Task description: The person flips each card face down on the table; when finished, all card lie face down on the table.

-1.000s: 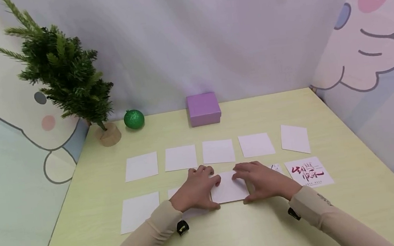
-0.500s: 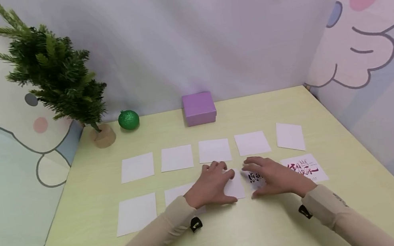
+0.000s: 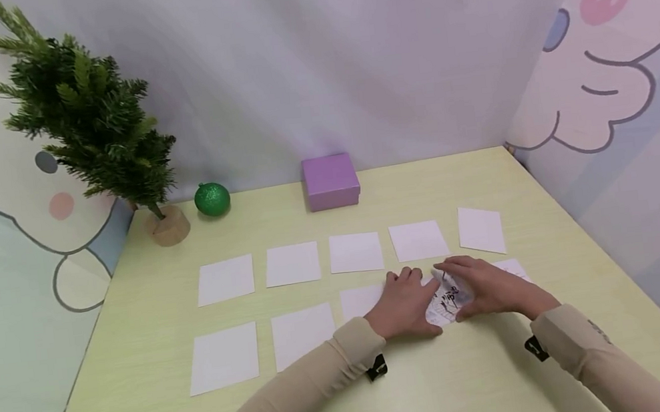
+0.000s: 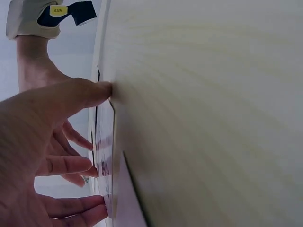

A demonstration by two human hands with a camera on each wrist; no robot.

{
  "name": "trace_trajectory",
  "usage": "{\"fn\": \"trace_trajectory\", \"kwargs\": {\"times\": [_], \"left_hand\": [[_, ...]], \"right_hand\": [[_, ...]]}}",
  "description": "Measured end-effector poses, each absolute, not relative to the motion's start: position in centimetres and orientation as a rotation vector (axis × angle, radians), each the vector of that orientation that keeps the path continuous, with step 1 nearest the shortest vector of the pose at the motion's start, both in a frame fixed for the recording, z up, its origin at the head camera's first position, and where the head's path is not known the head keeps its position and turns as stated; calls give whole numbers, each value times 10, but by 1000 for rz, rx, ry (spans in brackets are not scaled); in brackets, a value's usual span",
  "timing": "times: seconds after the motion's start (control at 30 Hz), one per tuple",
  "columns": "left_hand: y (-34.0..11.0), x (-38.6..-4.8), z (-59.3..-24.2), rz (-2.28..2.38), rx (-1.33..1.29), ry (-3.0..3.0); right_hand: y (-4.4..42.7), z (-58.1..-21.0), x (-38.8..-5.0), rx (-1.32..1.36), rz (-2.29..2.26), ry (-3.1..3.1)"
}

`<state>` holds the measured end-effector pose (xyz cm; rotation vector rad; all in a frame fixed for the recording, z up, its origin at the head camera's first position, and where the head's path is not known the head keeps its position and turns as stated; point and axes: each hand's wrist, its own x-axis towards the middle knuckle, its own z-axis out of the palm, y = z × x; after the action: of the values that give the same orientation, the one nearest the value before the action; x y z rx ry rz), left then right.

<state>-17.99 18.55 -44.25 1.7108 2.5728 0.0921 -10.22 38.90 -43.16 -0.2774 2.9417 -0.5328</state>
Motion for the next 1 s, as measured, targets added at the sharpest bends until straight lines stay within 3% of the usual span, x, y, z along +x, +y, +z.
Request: {"fn": "trace_trajectory", "kwargs": {"times": [1.0], "left_hand": [[186,-181,-439,173,1724,2566]], "right_hand": [[378,-432,-99,-293,-495,2895]]}}
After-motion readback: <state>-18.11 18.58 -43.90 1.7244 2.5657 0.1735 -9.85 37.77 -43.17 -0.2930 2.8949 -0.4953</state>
